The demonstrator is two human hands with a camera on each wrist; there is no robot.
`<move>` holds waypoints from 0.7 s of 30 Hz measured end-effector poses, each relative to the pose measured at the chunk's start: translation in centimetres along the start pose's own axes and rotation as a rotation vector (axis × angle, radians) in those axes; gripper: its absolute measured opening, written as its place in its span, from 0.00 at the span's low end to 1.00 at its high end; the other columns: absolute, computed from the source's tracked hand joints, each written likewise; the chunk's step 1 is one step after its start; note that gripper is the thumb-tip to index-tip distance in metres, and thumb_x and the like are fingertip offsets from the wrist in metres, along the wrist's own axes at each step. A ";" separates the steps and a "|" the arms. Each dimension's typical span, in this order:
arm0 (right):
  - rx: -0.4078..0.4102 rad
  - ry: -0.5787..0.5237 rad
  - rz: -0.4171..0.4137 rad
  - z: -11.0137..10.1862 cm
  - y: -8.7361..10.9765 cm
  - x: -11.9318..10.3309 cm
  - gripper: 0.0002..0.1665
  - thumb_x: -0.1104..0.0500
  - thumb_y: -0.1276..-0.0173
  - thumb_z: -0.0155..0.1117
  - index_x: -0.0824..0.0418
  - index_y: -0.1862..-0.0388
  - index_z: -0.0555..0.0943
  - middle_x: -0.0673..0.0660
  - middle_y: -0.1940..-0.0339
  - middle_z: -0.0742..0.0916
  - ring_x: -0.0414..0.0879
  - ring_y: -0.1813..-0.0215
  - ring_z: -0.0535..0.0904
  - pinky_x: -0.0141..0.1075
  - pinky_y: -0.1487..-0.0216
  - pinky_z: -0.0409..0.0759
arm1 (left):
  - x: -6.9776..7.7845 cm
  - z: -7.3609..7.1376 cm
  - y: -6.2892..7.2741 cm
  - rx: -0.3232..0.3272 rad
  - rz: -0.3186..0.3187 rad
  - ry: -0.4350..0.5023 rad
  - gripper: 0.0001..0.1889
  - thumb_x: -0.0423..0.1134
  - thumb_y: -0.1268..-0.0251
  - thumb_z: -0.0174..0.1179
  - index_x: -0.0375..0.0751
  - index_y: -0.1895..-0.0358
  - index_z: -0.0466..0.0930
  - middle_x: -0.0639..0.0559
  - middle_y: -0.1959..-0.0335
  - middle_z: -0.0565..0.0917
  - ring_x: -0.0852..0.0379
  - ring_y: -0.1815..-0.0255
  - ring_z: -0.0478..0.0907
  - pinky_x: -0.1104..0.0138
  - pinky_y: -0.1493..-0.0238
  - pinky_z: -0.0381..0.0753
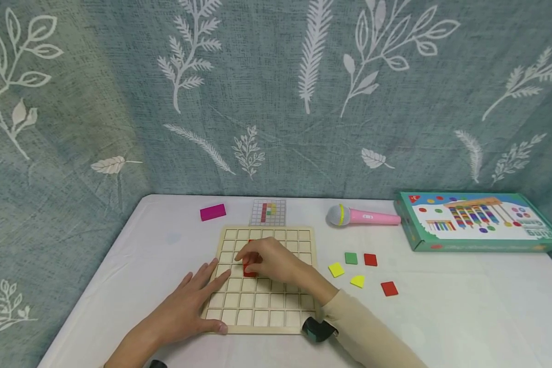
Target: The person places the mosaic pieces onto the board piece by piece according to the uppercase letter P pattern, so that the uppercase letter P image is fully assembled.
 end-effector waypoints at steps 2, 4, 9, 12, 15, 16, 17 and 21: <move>-0.002 0.014 0.015 0.1 0.0 0.0 0.14 0.67 0.35 0.68 0.63 0.50 0.85 0.52 0.63 0.87 0.35 0.64 0.79 0.24 0.60 0.78 | 0.0 0.0 0.0 0.002 0.001 -0.003 0.57 0.73 0.61 0.65 0.47 0.25 0.61 0.37 0.22 0.51 0.32 0.24 0.48 0.36 0.29 0.49; 0.004 0.030 0.029 0.2 0.0 0.0 0.14 0.67 0.35 0.68 0.63 0.51 0.85 0.51 0.63 0.87 0.34 0.64 0.79 0.23 0.59 0.78 | 0.0 0.0 0.0 0.003 0.000 -0.004 0.57 0.73 0.61 0.65 0.47 0.25 0.61 0.38 0.22 0.51 0.32 0.24 0.48 0.36 0.29 0.49; 0.009 0.065 0.055 0.4 0.1 0.1 0.13 0.66 0.35 0.68 0.62 0.52 0.85 0.52 0.59 0.88 0.35 0.61 0.79 0.24 0.57 0.78 | -0.1 0.1 0.0 -0.001 -0.010 -0.001 0.58 0.73 0.62 0.66 0.47 0.25 0.61 0.38 0.22 0.51 0.32 0.24 0.48 0.36 0.29 0.49; 0.007 0.086 0.065 0.5 0.1 0.2 0.12 0.66 0.36 0.68 0.61 0.52 0.86 0.51 0.60 0.88 0.35 0.60 0.79 0.24 0.57 0.78 | -0.1 0.1 -0.1 0.001 -0.012 -0.003 0.58 0.74 0.63 0.66 0.48 0.25 0.61 0.38 0.22 0.51 0.32 0.24 0.48 0.36 0.29 0.49; 0.001 0.095 0.074 0.6 0.0 0.4 0.13 0.67 0.36 0.69 0.61 0.53 0.86 0.50 0.64 0.87 0.34 0.62 0.78 0.23 0.58 0.77 | 0.0 0.1 0.0 0.005 -0.008 -0.004 0.58 0.74 0.63 0.65 0.47 0.25 0.61 0.37 0.22 0.51 0.32 0.24 0.49 0.36 0.29 0.49; -0.003 0.092 0.077 0.6 0.0 0.4 0.13 0.68 0.36 0.69 0.61 0.53 0.86 0.49 0.66 0.87 0.34 0.63 0.78 0.23 0.59 0.77 | 0.0 0.1 0.0 0.005 -0.008 -0.004 0.58 0.74 0.63 0.65 0.47 0.25 0.61 0.37 0.22 0.52 0.32 0.24 0.49 0.36 0.29 0.50; -0.006 0.087 0.080 0.6 0.0 0.5 0.13 0.68 0.36 0.68 0.61 0.53 0.86 0.49 0.67 0.86 0.34 0.64 0.77 0.23 0.60 0.77 | 0.0 0.0 0.0 0.005 -0.006 -0.004 0.58 0.74 0.63 0.65 0.47 0.25 0.61 0.37 0.22 0.52 0.32 0.24 0.49 0.36 0.29 0.50; -0.010 0.081 0.085 0.6 -0.1 0.5 0.13 0.68 0.36 0.68 0.61 0.53 0.86 0.49 0.67 0.86 0.33 0.65 0.77 0.23 0.60 0.76 | 0.0 -0.1 0.0 0.002 -0.007 -0.004 0.58 0.73 0.62 0.66 0.46 0.25 0.61 0.37 0.22 0.52 0.32 0.24 0.49 0.36 0.29 0.50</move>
Point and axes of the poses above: each hand's wrist, its own y-axis away from the middle knuckle, its own z-axis out of the palm, x = y × z, the point moved 6 cm from there along -y, towards the middle knuckle
